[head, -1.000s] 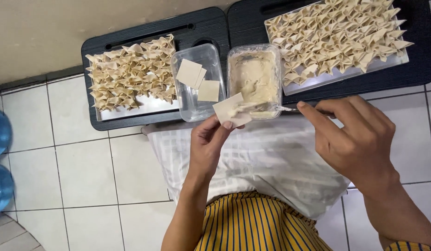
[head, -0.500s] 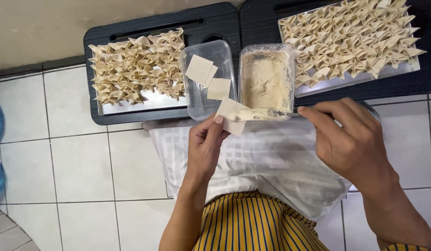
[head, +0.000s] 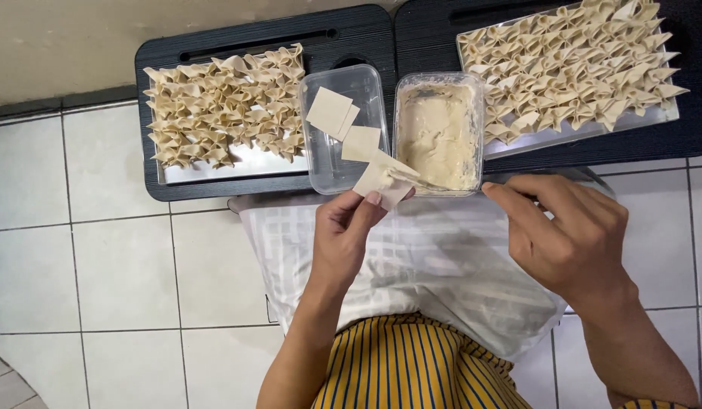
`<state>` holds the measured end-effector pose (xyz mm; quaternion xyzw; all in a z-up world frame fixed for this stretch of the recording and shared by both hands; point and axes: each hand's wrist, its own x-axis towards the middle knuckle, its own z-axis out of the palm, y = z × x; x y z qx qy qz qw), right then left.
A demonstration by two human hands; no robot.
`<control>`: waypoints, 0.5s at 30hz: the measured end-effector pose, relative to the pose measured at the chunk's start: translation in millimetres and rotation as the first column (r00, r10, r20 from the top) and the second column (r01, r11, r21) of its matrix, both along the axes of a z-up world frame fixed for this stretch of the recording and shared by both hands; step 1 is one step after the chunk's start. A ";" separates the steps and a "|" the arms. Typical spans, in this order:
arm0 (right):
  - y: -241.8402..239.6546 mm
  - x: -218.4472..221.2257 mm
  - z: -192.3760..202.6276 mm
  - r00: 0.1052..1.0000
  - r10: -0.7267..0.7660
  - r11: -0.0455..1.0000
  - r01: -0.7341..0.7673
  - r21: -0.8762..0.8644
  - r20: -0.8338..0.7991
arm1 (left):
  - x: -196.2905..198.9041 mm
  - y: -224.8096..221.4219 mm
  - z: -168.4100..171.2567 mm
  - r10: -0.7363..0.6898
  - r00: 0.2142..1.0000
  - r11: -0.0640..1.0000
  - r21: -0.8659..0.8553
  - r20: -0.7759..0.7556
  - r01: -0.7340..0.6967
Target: The person is preparing food items by applying a paste to square dough sheets and folding them into a decorative shape.
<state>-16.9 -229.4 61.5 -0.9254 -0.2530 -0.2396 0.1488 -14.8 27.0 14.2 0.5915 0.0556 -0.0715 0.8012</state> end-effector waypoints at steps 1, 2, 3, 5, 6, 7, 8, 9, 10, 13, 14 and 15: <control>0.9 1.0 2.2 1.000 0.001 1.000 -0.001 -0.003 0.000 | 0.7 -0.9 3.1 0.001 1.000 1.000 -0.003 0.000 -0.001; 1.8 1.6 4.3 1.000 0.013 1.000 -0.013 0.007 -0.022 | 1.6 -1.7 6.1 -0.013 1.000 0.998 -0.060 -0.004 0.013; 2.6 2.3 6.5 0.999 0.025 1.000 -0.024 0.017 -0.044 | 2.6 -2.7 9.1 -0.027 1.000 0.993 -0.117 -0.007 0.026; 1.8 2.8 5.9 0.998 0.015 1.000 -0.014 0.016 -0.063 | 1.5 -2.1 -0.5 -0.027 1.000 0.970 -0.241 0.017 0.030; 1.6 3.0 5.5 0.997 0.006 1.000 -0.005 0.018 -0.082 | 1.0 -1.6 -5.4 -0.023 0.999 0.933 -0.358 0.040 0.035; 0.5 3.0 5.7 0.997 0.005 1.000 -0.004 0.016 -0.081 | 0.3 -1.6 -6.2 -0.023 0.999 0.932 -0.360 0.041 0.037; -0.6 3.1 5.9 0.997 -0.002 1.000 0.000 -0.025 -0.080 | 0.0 -1.6 -6.9 -0.008 0.999 0.927 -0.374 0.043 0.024; -1.7 3.2 6.1 0.997 -0.010 0.998 0.005 -0.066 -0.079 | -0.2 -1.7 -7.6 0.007 0.999 0.921 -0.389 0.045 0.011; -0.4 2.5 7.3 0.997 -0.011 0.998 0.006 -0.068 -0.078 | -1.1 -2.4 -9.8 0.006 0.999 0.920 -0.391 0.045 0.012; 2.1 2.2 8.8 0.999 -0.054 0.993 0.054 -0.103 -0.001 | -1.7 -4.5 -12.6 0.030 1.000 0.919 -0.395 0.008 -0.025; 1.5 2.1 7.6 0.997 -0.073 0.989 0.075 -0.128 0.026 | -1.3 -5.3 -11.4 0.033 0.999 0.921 -0.387 -0.006 -0.033; 0.9 2.0 6.3 0.994 -0.090 0.983 0.098 -0.152 0.053 | -0.9 -6.2 -10.3 0.036 0.999 0.924 -0.379 -0.021 -0.041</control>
